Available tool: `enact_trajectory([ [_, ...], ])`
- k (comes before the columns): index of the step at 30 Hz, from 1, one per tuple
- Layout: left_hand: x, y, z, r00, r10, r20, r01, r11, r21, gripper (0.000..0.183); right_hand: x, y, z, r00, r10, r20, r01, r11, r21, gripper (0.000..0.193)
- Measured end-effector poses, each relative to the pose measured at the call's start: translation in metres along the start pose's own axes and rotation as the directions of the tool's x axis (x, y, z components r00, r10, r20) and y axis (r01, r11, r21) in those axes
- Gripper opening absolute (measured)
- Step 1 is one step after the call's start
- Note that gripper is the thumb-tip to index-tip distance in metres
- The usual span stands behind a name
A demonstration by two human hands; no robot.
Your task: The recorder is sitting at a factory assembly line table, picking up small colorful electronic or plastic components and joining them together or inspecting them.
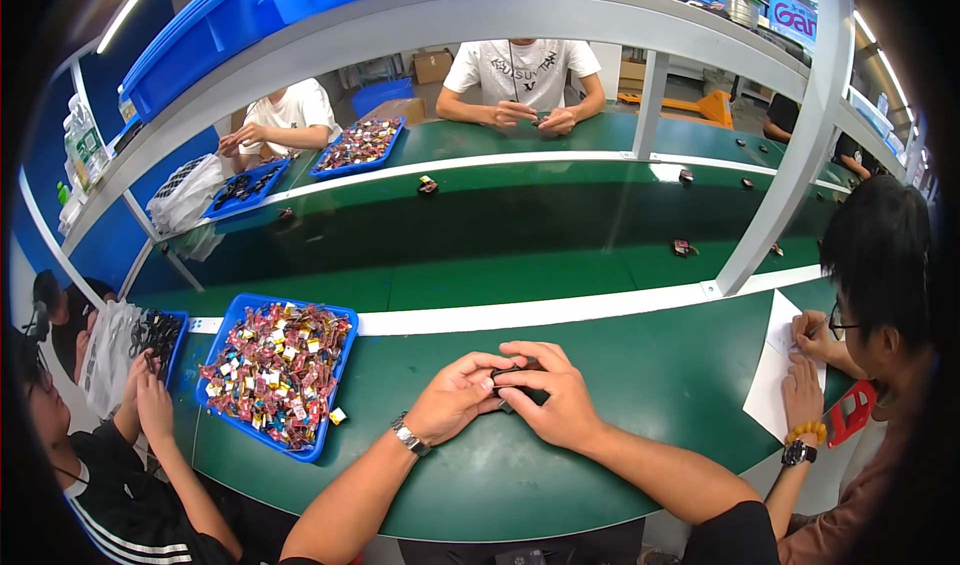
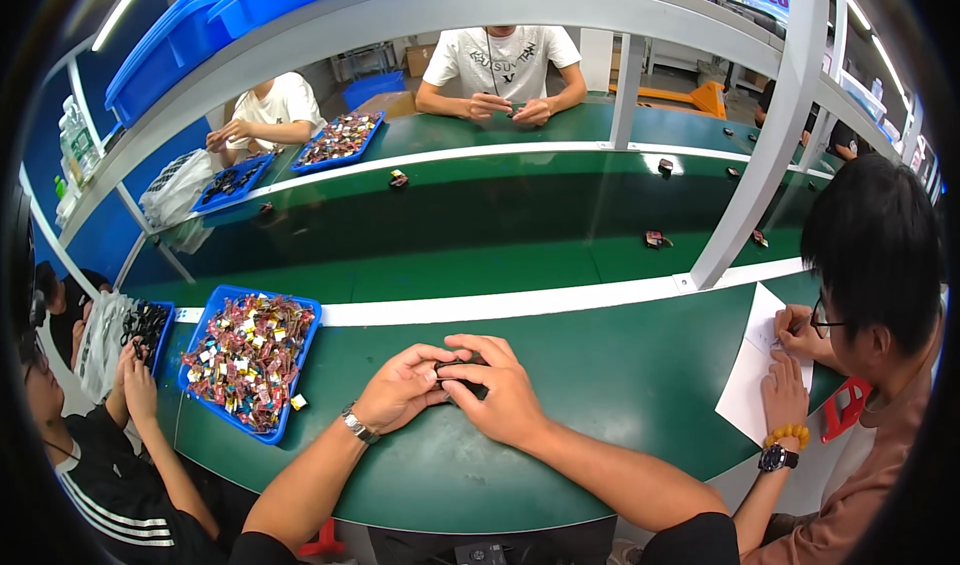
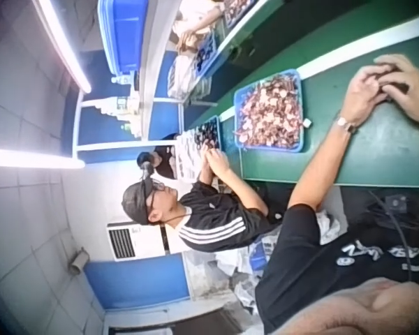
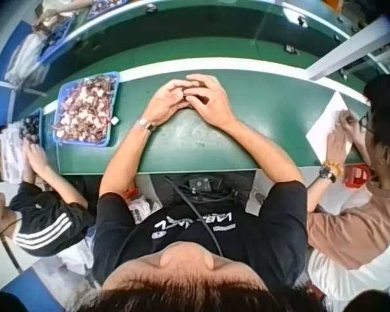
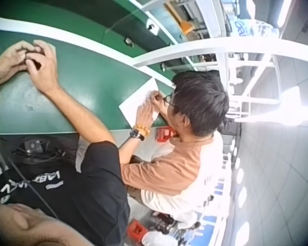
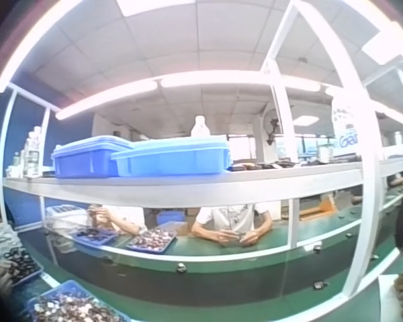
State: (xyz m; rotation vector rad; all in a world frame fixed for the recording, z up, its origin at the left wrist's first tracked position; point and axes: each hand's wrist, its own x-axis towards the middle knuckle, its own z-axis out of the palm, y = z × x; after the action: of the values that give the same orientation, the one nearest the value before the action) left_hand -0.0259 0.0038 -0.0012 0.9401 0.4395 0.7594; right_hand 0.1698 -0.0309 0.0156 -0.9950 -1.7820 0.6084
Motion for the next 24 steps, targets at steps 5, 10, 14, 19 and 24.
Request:
enact_trajectory([
  [5,-0.001,-0.004,-0.001,0.998,0.056,0.032,-0.054,0.997,-0.051,0.031,0.004,-0.011,-0.005,0.994,-0.106,0.018,0.107,0.994,-0.037,0.022],
  [10,0.001,-0.003,-0.003,0.990,0.091,0.104,-0.083,0.993,-0.080,0.029,0.002,-0.016,-0.010,0.984,-0.179,-0.001,0.177,0.976,-0.129,0.019],
  [14,0.000,-0.004,-0.003,0.994,0.050,0.094,-0.041,0.994,-0.097,0.029,0.000,-0.012,-0.011,0.982,-0.185,-0.026,0.178,0.972,-0.155,0.019],
  [19,-0.004,-0.008,0.003,0.996,0.086,0.026,-0.084,0.994,-0.065,0.034,0.000,-0.003,0.000,0.998,-0.066,-0.005,0.066,0.997,-0.039,0.022],
  [24,0.007,-0.014,0.008,0.993,0.095,-0.068,-0.098,0.994,-0.039,0.031,0.005,-0.004,-0.009,0.998,-0.010,0.056,0.013,0.998,-0.056,0.027],
])
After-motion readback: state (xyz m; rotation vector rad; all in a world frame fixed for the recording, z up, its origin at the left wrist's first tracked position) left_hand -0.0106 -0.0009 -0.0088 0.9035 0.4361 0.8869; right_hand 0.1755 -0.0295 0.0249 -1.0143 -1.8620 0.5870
